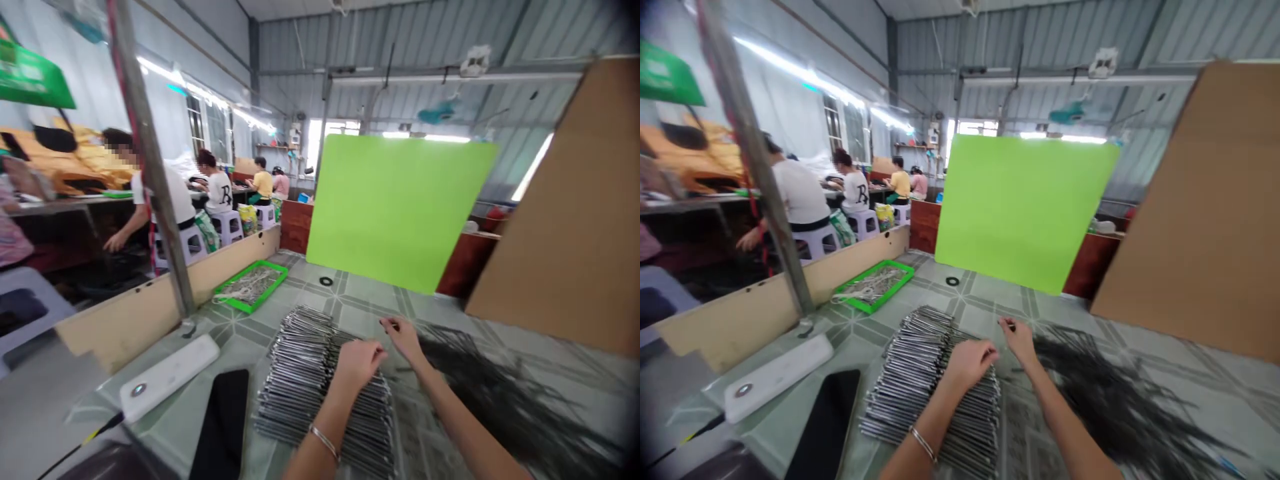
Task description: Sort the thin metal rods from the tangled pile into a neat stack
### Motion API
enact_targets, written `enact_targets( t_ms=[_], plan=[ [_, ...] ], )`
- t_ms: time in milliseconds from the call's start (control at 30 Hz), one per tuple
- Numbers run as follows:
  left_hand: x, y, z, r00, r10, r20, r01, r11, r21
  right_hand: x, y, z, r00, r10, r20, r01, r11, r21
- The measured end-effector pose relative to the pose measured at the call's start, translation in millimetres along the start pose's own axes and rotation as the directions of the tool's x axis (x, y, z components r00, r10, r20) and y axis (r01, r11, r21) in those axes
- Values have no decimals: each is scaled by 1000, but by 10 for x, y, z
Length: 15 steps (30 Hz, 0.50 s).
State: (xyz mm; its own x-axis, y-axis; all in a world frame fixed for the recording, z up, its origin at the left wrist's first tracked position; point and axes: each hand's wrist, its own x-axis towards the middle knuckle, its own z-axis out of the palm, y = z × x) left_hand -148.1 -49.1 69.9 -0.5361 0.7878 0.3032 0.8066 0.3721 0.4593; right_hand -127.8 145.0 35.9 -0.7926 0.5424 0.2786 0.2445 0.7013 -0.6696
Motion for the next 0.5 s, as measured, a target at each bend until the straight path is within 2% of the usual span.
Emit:
enact_targets(
  t_ms=[100,233,367,500],
  plan=[
    [1,-13,15,1000,0,8,1,1000,-14,471,-16,180,993,-90,72,104,966,-236],
    [14,-35,58,1000,-24,-2,24,1000,-11,858,-1,436,982,-128,138,169,920,-353],
    [18,-41,87,999,-40,1,40,999,-1,1009,42,580,975,-92,204,175,881,-439],
    [14,-28,80,999,-39,15,39,999,-5,1019,64,553,964,-57,261,187,840,-510]
  ],
)
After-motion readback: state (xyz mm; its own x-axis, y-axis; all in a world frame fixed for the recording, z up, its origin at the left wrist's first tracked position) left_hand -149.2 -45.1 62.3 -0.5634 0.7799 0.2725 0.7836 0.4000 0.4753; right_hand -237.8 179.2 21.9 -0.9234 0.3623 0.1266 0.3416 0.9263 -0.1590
